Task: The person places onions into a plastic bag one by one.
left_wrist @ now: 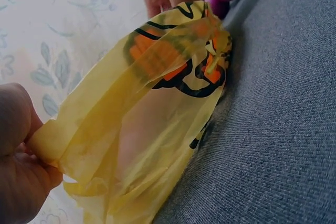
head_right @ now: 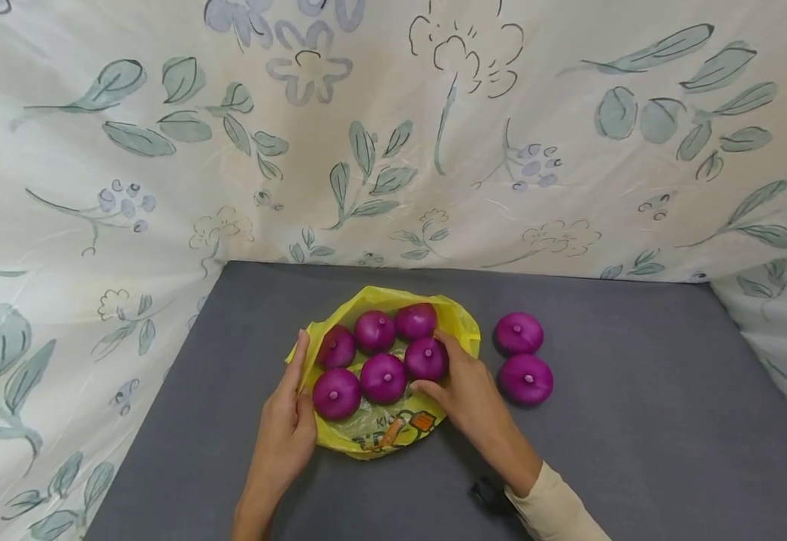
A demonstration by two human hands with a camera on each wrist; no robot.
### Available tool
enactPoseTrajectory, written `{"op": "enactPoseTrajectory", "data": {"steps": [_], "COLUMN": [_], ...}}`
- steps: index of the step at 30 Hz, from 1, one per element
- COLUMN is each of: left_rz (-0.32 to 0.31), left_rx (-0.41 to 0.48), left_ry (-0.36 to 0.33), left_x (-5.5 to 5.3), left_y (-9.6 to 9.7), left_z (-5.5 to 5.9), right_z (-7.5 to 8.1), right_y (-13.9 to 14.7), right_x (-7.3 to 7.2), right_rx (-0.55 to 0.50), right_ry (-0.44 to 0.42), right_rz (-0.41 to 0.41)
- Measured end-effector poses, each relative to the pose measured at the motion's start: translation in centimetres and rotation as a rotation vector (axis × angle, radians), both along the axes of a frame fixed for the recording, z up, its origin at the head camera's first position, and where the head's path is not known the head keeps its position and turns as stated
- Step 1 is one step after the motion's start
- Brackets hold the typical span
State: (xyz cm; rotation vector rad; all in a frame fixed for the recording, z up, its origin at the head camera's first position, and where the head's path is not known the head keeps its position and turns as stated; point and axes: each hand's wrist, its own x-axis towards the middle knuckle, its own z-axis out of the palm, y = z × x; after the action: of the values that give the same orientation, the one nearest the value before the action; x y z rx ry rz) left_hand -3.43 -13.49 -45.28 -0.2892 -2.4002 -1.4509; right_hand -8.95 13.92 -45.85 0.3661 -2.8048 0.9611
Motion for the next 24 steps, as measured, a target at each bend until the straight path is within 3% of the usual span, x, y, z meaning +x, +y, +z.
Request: {"op": "enactPoseTrajectory", "data": {"steps": [6, 14, 19, 24], "left_rz": [-0.001, 0.006, 0.005, -0.002], "left_rx": [-0.001, -0.008, -0.013, -0.022], "left_ry": [0.002, 0.001, -0.009, -0.022], "left_x": [-0.1, -0.2, -0.2, 0.0], "left_y": [0.0, -0.1, -0.1, -0.1], "left_z": [0.1, 0.2, 0.2, 0.2], "right_z": [1.2, 2.4, 2.5, 2.8], "right_y": [0.5, 1.7, 2.4, 3.4], "right_x": [0.2, 0.1, 0.3, 0.6], "right_rx": [-0.011, -0.141, -0.187, -0.169], "right_ry": [0.022, 0.093, 0.180, 0.270], "right_rz": [-0.002, 0.001, -0.011, -0.049]}}
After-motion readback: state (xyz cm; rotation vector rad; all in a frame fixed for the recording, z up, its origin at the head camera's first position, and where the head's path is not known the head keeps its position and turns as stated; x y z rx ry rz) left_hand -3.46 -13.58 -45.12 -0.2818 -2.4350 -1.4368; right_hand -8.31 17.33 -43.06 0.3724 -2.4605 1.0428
